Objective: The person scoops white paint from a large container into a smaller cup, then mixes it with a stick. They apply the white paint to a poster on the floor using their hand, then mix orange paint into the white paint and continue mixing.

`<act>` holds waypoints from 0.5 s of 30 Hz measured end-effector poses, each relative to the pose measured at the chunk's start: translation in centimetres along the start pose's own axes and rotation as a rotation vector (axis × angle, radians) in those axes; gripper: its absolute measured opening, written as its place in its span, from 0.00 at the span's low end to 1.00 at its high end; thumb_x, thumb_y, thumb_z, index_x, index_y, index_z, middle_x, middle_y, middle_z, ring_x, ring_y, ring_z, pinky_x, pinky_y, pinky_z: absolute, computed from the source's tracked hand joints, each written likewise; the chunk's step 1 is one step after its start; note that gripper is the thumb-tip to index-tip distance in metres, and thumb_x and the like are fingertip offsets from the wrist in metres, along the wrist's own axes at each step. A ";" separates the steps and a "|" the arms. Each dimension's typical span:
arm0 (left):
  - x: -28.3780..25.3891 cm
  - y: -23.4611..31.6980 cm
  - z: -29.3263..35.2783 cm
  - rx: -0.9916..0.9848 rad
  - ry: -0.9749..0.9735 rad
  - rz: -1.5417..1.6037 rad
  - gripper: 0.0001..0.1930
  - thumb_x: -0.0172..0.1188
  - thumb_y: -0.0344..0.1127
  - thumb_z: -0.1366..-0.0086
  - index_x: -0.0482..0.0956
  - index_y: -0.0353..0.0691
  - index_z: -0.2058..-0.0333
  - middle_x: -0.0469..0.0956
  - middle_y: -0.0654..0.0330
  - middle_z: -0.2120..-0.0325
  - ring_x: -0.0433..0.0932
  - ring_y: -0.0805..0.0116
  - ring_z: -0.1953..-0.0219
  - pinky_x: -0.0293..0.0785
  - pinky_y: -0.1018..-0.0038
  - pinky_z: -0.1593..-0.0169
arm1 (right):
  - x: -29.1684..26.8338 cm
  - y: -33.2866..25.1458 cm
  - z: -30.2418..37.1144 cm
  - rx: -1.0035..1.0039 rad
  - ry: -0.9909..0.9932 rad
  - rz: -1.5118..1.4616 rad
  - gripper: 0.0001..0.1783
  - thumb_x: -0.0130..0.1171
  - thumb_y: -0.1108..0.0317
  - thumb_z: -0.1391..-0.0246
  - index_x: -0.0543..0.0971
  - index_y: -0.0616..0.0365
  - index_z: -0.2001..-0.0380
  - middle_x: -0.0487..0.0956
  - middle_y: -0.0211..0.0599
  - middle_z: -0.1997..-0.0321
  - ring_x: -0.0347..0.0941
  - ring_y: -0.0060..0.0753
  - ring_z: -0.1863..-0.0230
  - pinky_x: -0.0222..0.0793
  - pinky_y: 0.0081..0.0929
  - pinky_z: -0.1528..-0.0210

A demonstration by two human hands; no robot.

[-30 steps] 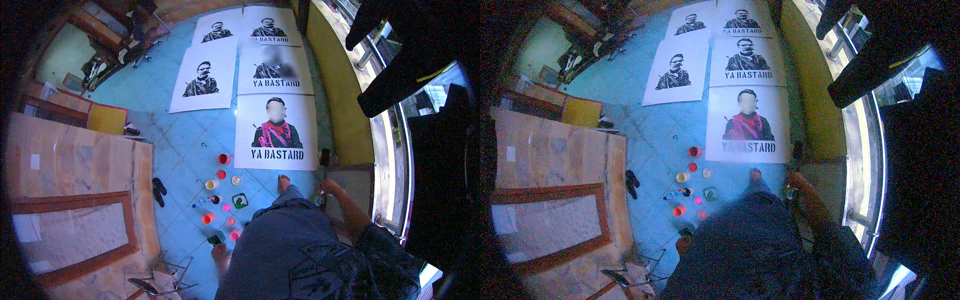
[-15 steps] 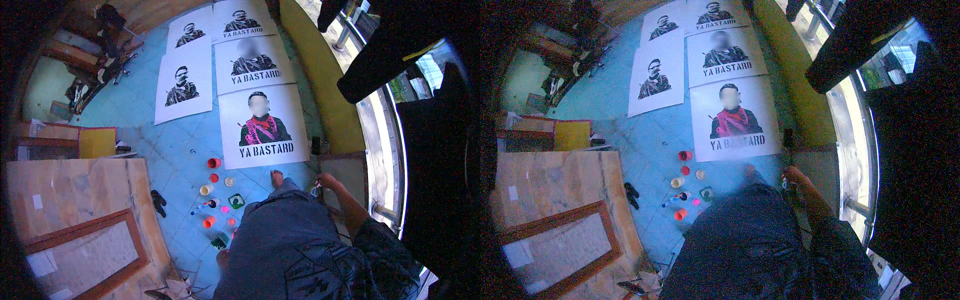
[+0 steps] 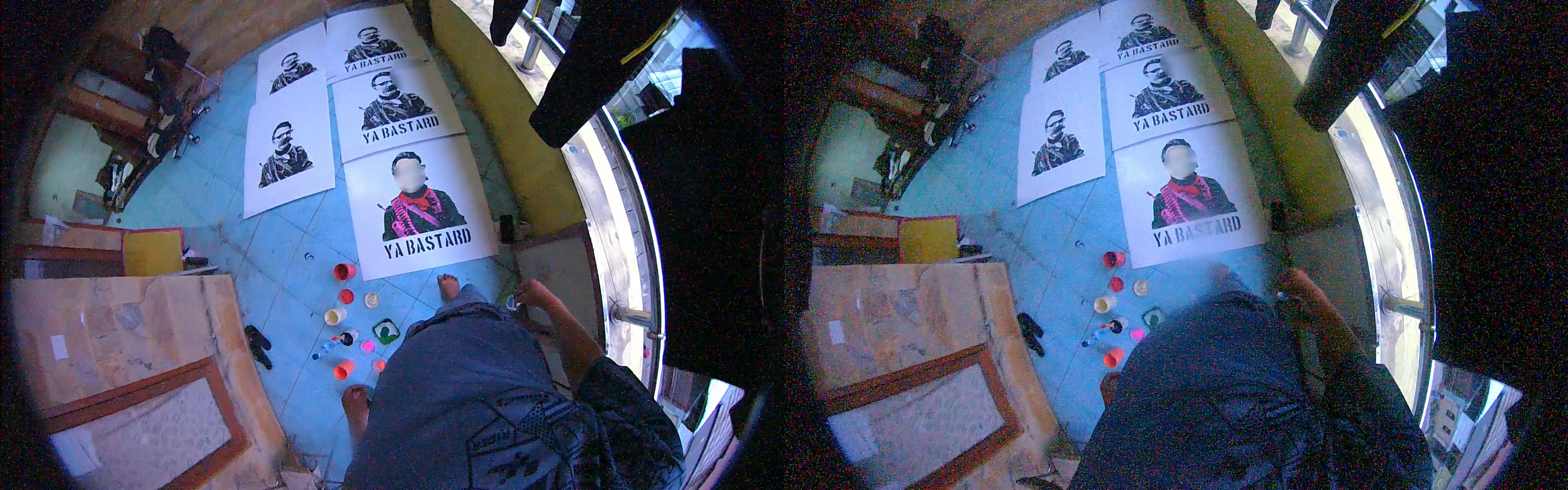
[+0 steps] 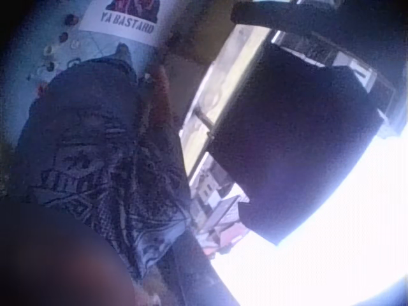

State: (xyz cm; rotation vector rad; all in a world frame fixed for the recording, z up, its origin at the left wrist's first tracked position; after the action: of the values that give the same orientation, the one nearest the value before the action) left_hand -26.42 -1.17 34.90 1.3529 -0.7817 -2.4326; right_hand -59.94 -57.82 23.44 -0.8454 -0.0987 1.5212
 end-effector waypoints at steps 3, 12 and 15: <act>0.1 -2.5 0.6 0.120 0.013 -0.043 0.07 0.59 0.34 0.43 0.78 0.35 0.70 0.79 0.54 0.75 0.77 0.59 0.73 0.74 0.64 0.66 | 2.2 -1.1 1.4 -0.133 -0.028 0.018 0.15 0.67 0.61 0.59 0.84 0.51 0.65 0.83 0.40 0.67 0.80 0.36 0.65 0.75 0.37 0.61; 2.2 -27.1 10.3 -0.378 0.024 0.256 0.09 0.54 0.33 0.40 0.81 0.36 0.68 0.79 0.57 0.75 0.76 0.68 0.77 0.75 0.72 0.72 | 13.0 2.0 6.1 -0.149 -0.166 -0.160 0.12 0.61 0.67 0.59 0.84 0.49 0.67 0.83 0.37 0.64 0.79 0.39 0.63 0.75 0.36 0.60; 4.9 -26.8 14.1 0.057 -0.063 -0.127 0.09 0.55 0.33 0.43 0.81 0.37 0.68 0.80 0.57 0.73 0.77 0.66 0.77 0.75 0.71 0.73 | 14.4 6.9 5.1 -0.306 -0.256 0.018 0.13 0.61 0.66 0.57 0.83 0.48 0.65 0.83 0.35 0.62 0.79 0.39 0.61 0.75 0.38 0.59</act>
State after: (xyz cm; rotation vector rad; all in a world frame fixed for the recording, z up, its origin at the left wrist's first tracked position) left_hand -39.89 23.36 22.34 1.3921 -0.8090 -2.5808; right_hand -67.00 -43.94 17.07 -0.8878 -0.5231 1.6504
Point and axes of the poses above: each hand's wrist, its own z-axis away from the middle knuckle, its own x-axis out of the palm, y = z × x, the point moved 10 cm from there along -z, towards the middle knuckle
